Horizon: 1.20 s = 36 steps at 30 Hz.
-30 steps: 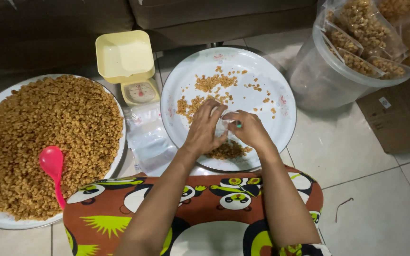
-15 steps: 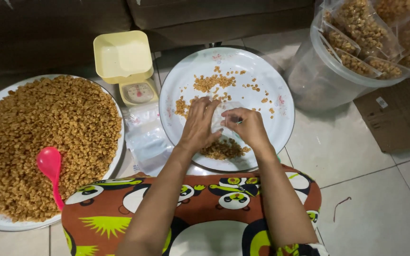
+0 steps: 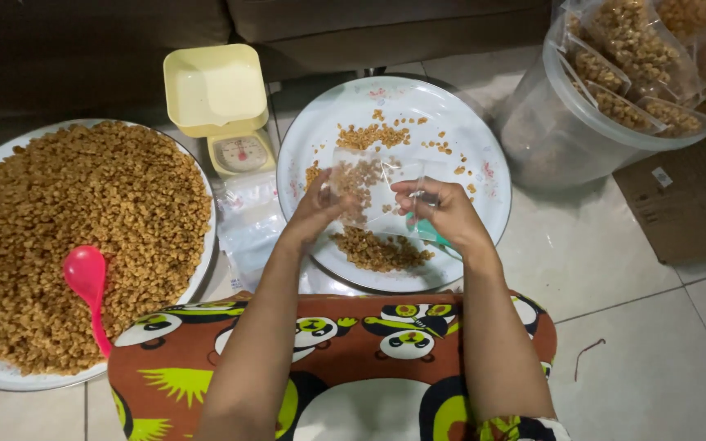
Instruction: Packing small crunchy snacks from a large tray into individual plastic bags using a spoon and a small cup.
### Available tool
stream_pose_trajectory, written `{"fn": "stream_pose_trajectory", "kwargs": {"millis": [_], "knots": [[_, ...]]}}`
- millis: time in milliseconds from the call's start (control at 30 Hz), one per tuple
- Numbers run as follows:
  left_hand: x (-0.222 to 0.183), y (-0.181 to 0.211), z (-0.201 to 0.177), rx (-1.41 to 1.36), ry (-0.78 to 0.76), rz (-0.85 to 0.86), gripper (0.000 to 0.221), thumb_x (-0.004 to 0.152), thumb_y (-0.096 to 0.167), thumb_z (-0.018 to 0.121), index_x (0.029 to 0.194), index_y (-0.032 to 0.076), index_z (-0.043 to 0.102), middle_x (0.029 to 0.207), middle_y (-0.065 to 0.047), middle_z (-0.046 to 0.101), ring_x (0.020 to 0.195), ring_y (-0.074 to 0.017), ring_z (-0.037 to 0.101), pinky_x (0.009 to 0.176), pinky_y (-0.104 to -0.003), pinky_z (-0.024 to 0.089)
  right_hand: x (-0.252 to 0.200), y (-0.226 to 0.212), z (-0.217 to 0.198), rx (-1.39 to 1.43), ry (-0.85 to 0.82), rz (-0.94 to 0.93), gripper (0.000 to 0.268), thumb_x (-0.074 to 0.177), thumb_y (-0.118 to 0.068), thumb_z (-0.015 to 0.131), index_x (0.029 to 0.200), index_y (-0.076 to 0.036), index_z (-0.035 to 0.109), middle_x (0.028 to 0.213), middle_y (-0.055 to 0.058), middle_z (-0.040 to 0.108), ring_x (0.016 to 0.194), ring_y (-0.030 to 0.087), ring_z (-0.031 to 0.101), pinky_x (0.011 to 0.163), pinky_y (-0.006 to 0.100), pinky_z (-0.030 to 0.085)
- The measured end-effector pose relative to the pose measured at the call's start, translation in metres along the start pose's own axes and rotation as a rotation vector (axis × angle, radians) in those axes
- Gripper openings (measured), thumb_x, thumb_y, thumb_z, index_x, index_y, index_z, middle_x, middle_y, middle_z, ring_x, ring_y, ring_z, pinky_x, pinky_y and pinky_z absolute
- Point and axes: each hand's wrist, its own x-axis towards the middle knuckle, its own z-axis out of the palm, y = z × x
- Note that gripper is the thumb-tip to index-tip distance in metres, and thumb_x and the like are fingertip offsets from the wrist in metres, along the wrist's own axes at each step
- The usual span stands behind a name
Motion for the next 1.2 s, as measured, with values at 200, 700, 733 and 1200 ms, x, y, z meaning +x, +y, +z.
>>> {"fn": "stream_pose_trajectory", "kwargs": {"millis": [200, 700, 733, 1200], "knots": [[0.031, -0.04, 0.0, -0.241, 0.226, 0.001, 0.024, 0.087, 0.018, 0.085, 0.104, 0.01, 0.069, 0.086, -0.003, 0.073, 0.077, -0.0151, 0.069, 0.066, -0.026, 0.059, 0.002, 0.003, 0.004, -0.065, 0.05, -0.007, 0.027, 0.088, -0.003, 0.081, 0.114, 0.001, 0.077, 0.091, 0.014, 0.071, 0.081, 0.023, 0.074, 0.068, 0.033, 0.066], [-0.031, 0.027, 0.015, 0.19, 0.207, 0.269, 0.115, 0.077, 0.01, 0.091, 0.164, 0.01, 0.015, 0.165, -0.03, 0.021, 0.153, -0.0477, 0.018, 0.126, -0.06, 0.012, -0.001, 0.013, 0.015, -0.632, 0.121, -0.017, 0.041, 0.093, -0.006, 0.072, 0.133, -0.019, 0.074, 0.086, 0.018, 0.071, 0.076, 0.036, 0.071, 0.074, 0.048, 0.057], [-0.037, 0.036, 0.021, 0.191, 0.206, 0.27, 0.115, 0.077, 0.01, 0.091, 0.164, 0.01, 0.015, 0.165, -0.03, 0.021, 0.153, -0.0477, 0.018, 0.126, -0.06, 0.012, -0.001, 0.011, 0.016, -0.631, 0.123, -0.017, 0.041, 0.093, -0.006, 0.072, 0.133, -0.019, 0.074, 0.086, 0.018, 0.071, 0.076, 0.036, 0.071, 0.074, 0.048, 0.057], [-0.01, 0.008, 0.055, 1.065, -0.066, 0.726, 0.121, 0.061, 0.034, 0.097, 0.158, 0.015, 0.028, 0.141, -0.014, 0.041, 0.149, -0.0366, 0.026, 0.124, -0.063, 0.008, 0.005, 0.019, 0.022, -0.542, 0.059, -0.112, 0.038, 0.086, -0.019, 0.086, 0.122, -0.009, 0.077, 0.085, 0.018, 0.075, 0.063, 0.026, 0.073, 0.063, 0.04, 0.06]]}}
